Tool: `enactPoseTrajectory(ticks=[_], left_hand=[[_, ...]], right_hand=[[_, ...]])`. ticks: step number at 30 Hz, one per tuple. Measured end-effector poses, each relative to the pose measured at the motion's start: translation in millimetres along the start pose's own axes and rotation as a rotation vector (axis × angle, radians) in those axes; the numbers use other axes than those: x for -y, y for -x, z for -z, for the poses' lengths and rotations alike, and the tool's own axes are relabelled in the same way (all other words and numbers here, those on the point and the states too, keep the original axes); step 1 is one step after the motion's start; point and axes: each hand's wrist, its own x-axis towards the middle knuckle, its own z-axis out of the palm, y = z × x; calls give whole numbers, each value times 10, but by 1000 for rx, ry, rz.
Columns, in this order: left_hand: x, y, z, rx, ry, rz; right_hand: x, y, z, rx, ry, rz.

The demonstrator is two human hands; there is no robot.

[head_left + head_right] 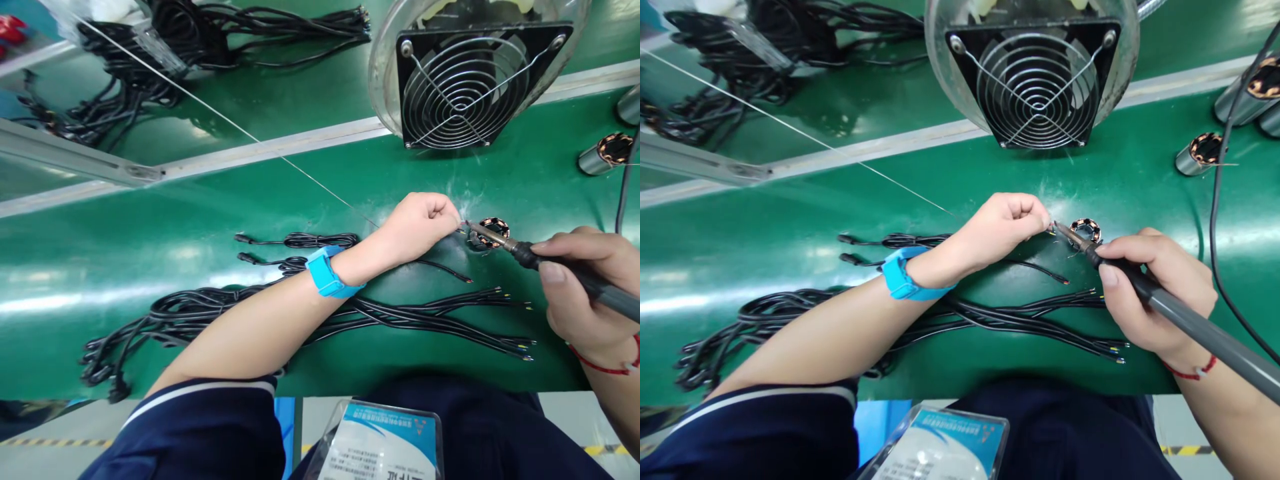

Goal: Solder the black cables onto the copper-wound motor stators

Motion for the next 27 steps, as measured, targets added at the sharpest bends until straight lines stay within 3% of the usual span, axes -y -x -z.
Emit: enactPoseTrajectory(ticks=[3, 6, 13, 17, 20, 24, 27], left_hand=[[7, -2, 1, 7, -5, -16], [19, -6, 3, 12, -24, -32], [18, -16, 14, 2, -88, -67], [22, -22, 20, -3, -132, -92], [27, -25, 24, -6, -148, -114], [21, -17, 27, -6, -159, -137], [7, -5, 32, -2, -169, -156]], right_hand=[[-71, -25, -44, -140, 4, 179], [-120, -41, -73, -171, 39, 187], [-50, 0, -48, -75, 107, 122], [-31, 66, -70, -6, 183, 10], [-31, 94, -114, 45, 68, -84], [-16, 62, -171, 75, 43, -91], [-12, 17, -214, 197, 74, -77]])
